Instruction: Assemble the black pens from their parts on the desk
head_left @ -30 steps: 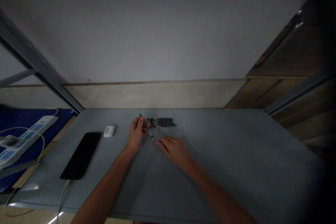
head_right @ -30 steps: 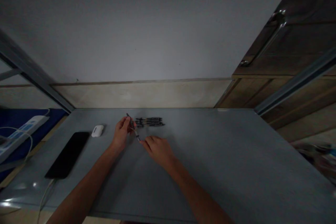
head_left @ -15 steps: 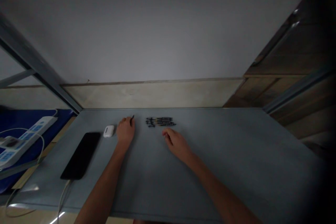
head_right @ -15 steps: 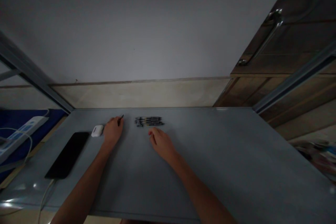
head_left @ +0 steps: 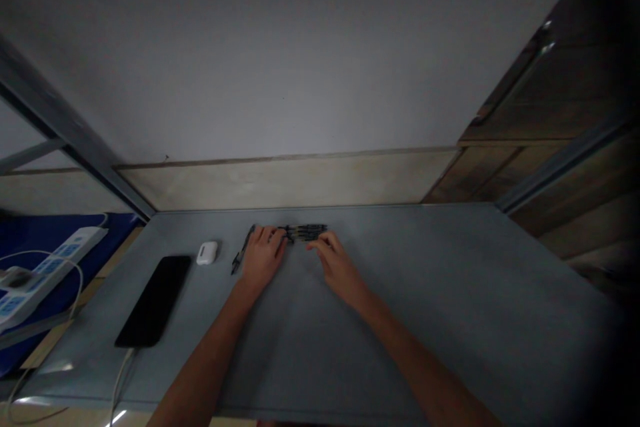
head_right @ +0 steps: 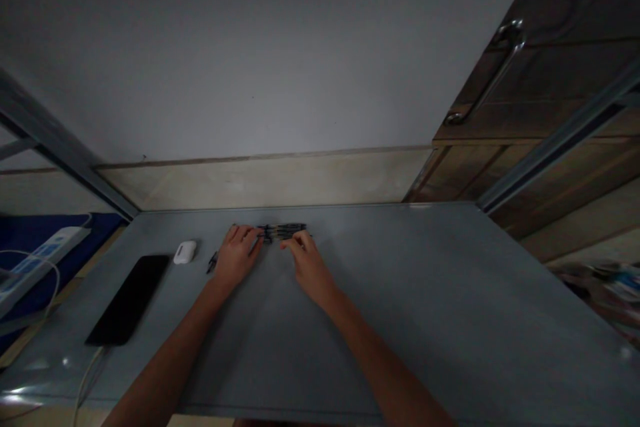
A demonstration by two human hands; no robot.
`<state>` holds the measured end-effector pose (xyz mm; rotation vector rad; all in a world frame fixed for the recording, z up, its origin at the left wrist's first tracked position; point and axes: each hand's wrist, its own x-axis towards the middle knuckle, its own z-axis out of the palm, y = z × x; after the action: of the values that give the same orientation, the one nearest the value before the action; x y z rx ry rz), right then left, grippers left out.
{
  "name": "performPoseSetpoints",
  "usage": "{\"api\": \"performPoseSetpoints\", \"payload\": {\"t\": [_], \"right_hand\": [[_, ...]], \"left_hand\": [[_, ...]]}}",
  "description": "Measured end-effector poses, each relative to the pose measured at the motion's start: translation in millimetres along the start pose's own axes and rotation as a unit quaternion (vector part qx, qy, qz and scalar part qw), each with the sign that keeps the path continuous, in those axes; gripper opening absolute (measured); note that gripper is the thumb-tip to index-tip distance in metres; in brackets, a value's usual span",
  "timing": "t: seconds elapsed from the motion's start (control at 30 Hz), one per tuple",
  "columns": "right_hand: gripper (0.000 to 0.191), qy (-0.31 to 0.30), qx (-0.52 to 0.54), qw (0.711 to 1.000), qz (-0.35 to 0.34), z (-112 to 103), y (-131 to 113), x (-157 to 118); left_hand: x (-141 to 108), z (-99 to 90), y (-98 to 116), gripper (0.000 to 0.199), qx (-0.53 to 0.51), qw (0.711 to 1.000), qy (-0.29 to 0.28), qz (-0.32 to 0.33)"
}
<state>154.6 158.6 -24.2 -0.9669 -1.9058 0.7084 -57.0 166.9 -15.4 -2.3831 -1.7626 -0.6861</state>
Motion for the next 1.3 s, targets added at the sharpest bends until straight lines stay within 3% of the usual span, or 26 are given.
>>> {"api": "performPoseSetpoints", "payload": {"t": [0.07, 0.2, 0.47, 0.7, 0.87, 1.23, 1.3], "right_hand": [[0.050, -0.006, -0.003, 1.000, 0.001, -1, 0, 0], [0.050, -0.019, -0.010, 1.000, 0.002, -3, -3, 1], [0.049, -0.027, -0.020, 0.999, 0.003, -3, -9, -1], [0.056, -0.030, -0.040, 0.999, -0.020, -6, -11, -1], [0.048, 0.017, -0.054, 0.997, -0.047, -5, 0, 0], [0.038, 0.089, -0.086, 0.992, -0.025, -11, 0, 3], [0.039, 0.100, -0.092, 0.991, -0.021, -14, 2, 4]], "left_hand": [[-3, 5.0, 11, 0.029, -0.013, 0.999, -0.023, 0.038], [-6, 12.4, 21, 0.032, -0.005, 0.997, -0.050, 0.055], [-8, 17.4, 21, 0.036, -0.002, 0.997, -0.064, 0.030], [-7, 18.4, 23, 0.018, 0.022, 0.997, -0.070, 0.030], [-6, 20.2, 25, 0.013, 0.012, 0.996, -0.089, 0.025], [-7, 20.9, 25, 0.044, -0.049, 0.994, -0.086, 0.041], [-7, 21.9, 24, 0.041, -0.062, 0.994, -0.080, 0.043]]}}
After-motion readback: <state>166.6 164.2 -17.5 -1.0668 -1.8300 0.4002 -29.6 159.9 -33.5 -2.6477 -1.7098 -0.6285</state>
